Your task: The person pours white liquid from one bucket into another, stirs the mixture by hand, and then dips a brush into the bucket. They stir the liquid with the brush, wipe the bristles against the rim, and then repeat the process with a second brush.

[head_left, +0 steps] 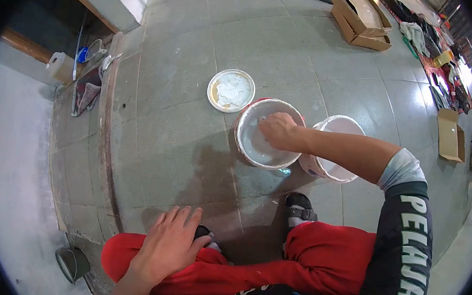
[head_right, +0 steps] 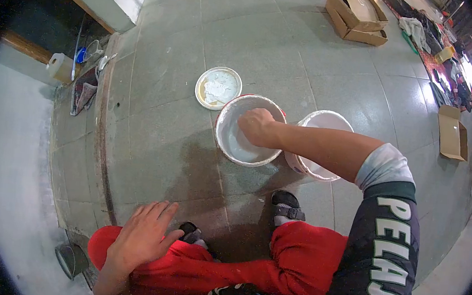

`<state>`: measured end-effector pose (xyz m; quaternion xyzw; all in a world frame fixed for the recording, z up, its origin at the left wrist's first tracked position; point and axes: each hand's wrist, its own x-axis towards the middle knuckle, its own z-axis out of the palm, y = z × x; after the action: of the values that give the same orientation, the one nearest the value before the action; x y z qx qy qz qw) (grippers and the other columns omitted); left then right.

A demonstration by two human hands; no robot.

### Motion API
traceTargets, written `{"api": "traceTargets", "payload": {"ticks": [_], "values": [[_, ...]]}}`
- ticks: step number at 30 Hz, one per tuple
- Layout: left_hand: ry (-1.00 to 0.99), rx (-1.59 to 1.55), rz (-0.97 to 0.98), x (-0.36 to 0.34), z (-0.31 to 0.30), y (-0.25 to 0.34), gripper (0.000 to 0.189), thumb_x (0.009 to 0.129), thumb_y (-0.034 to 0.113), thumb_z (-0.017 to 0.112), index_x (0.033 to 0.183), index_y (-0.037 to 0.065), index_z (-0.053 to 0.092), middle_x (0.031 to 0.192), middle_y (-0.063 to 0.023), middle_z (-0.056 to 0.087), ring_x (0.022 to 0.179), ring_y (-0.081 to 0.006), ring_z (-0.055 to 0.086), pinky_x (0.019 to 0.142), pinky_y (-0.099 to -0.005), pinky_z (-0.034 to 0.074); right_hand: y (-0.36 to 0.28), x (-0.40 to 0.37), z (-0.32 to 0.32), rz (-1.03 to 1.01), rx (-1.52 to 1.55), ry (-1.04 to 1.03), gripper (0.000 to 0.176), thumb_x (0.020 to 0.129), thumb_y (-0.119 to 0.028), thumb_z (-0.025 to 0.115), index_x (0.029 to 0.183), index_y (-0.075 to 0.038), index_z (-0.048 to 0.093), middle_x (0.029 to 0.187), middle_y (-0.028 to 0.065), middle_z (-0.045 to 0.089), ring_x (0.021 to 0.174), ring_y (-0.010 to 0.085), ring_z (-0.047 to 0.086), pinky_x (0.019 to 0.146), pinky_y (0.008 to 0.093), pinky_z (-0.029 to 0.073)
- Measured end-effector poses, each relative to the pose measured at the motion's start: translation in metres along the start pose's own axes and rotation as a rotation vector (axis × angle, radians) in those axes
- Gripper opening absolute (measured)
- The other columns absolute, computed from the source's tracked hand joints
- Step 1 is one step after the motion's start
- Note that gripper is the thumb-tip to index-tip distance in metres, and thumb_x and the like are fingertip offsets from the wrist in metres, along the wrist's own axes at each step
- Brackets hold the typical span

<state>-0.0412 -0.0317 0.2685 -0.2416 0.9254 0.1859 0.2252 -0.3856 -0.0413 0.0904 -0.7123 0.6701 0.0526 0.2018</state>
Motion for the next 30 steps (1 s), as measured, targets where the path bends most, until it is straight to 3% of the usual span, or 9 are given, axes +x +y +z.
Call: {"api": "traceTargets", "payload": {"ticks": [3, 7, 12, 16, 18, 21, 25, 27, 30], "values": [[0.011, 0.012, -0.005, -0.001, 0.003, 0.0, 0.059, 0.095, 0.037, 0.06, 0.139, -0.001, 0.048, 0.132, -0.0232, 0.056, 0.124, -0.0381, 0.053, 0.106, -0.0481, 0.041, 0.0, 0.014, -0.001, -0.022, 0.037, -0.188, 0.021, 0.076, -0.011, 0.068, 0.094, -0.002, 0.075, 0.097, 0.0193, 0.074, 0.096, 0.0354, 0.072, 0.081, 0.0435, 0.058], [-0.008, -0.007, -0.017, 0.0, 0.0, 0.0, 0.059, 0.095, 0.037, 0.061, 0.138, -0.001, 0.049, 0.131, -0.0228, 0.057, 0.123, -0.038, 0.053, 0.106, -0.048, 0.041, -0.001, 0.008, 0.002, -0.061, 0.152, -0.213, 0.023, 0.074, -0.011, 0.068, 0.095, -0.003, 0.075, 0.098, 0.0183, 0.073, 0.097, 0.035, 0.071, 0.081, 0.0462, 0.056], [0.026, -0.014, 0.005, 0.0, 0.003, -0.001, 0.06, 0.094, 0.037, 0.062, 0.138, -0.002, 0.049, 0.13, -0.0225, 0.057, 0.123, -0.0381, 0.053, 0.106, -0.0477, 0.041, 0.007, 0.0, -0.009, -0.192, -0.028, -0.349, 0.023, 0.074, -0.012, 0.069, 0.094, -0.005, 0.076, 0.097, 0.0159, 0.073, 0.094, 0.0338, 0.071, 0.079, 0.0472, 0.055], [0.018, -0.02, 0.001, 0.002, 0.003, -0.001, 0.06, 0.094, 0.037, 0.062, 0.138, -0.002, 0.049, 0.131, -0.0229, 0.056, 0.123, -0.0387, 0.053, 0.106, -0.0477, 0.041, -0.001, -0.006, -0.031, -0.103, -0.157, -0.364, 0.019, 0.076, -0.012, 0.07, 0.092, -0.006, 0.077, 0.098, 0.0145, 0.074, 0.096, 0.0322, 0.071, 0.079, 0.0455, 0.056], [0.013, 0.0, -0.003, 0.002, 0.003, -0.002, 0.06, 0.094, 0.037, 0.062, 0.138, -0.001, 0.048, 0.133, -0.0233, 0.055, 0.125, -0.0393, 0.052, 0.107, -0.0478, 0.04, 0.007, -0.003, -0.015, -0.09, -0.232, -0.169, 0.016, 0.075, -0.006, 0.068, 0.087, -0.003, 0.077, 0.093, 0.017, 0.074, 0.093, 0.0324, 0.072, 0.08, 0.0426, 0.057], [-0.007, -0.007, -0.006, 0.003, 0.0, 0.0, 0.06, 0.095, 0.037, 0.061, 0.139, -0.001, 0.048, 0.133, -0.0233, 0.055, 0.125, -0.0389, 0.052, 0.108, -0.048, 0.04, 0.018, 0.004, 0.003, -0.146, -0.24, -0.034, 0.014, 0.076, -0.006, 0.067, 0.086, -0.004, 0.077, 0.094, 0.0174, 0.074, 0.093, 0.0313, 0.072, 0.081, 0.0412, 0.058], [-0.012, -0.022, -0.008, 0.003, 0.0, 0.0, 0.06, 0.095, 0.037, 0.061, 0.139, -0.001, 0.048, 0.133, -0.0233, 0.056, 0.125, -0.0388, 0.053, 0.107, -0.0484, 0.04, 0.006, 0.007, -0.01, -0.199, -0.174, -0.037, 0.015, 0.078, -0.008, 0.067, 0.089, -0.005, 0.077, 0.094, 0.0165, 0.074, 0.093, 0.0316, 0.073, 0.079, 0.0439, 0.058], [-0.031, -0.007, -0.02, 0.004, 0.0, 0.001, 0.059, 0.095, 0.037, 0.061, 0.139, -0.001, 0.048, 0.133, -0.0236, 0.056, 0.125, -0.0391, 0.053, 0.107, -0.0487, 0.04, -0.002, 0.01, -0.014, -0.088, 0.034, -0.192, 0.017, 0.075, -0.009, 0.067, 0.089, -0.002, 0.075, 0.092, 0.0188, 0.074, 0.092, 0.0341, 0.072, 0.079, 0.0447, 0.057], [-0.02, -0.021, -0.006, 0.005, -0.002, 0.002, 0.06, 0.095, 0.038, 0.061, 0.139, -0.001, 0.048, 0.133, -0.0236, 0.056, 0.125, -0.0389, 0.052, 0.108, -0.0484, 0.039, -0.008, 0.013, 0.003, -0.163, 0.092, -0.179, 0.021, 0.071, -0.008, 0.068, 0.09, -0.001, 0.075, 0.091, 0.0203, 0.073, 0.091, 0.0364, 0.071, 0.077, 0.0456, 0.057]]}}
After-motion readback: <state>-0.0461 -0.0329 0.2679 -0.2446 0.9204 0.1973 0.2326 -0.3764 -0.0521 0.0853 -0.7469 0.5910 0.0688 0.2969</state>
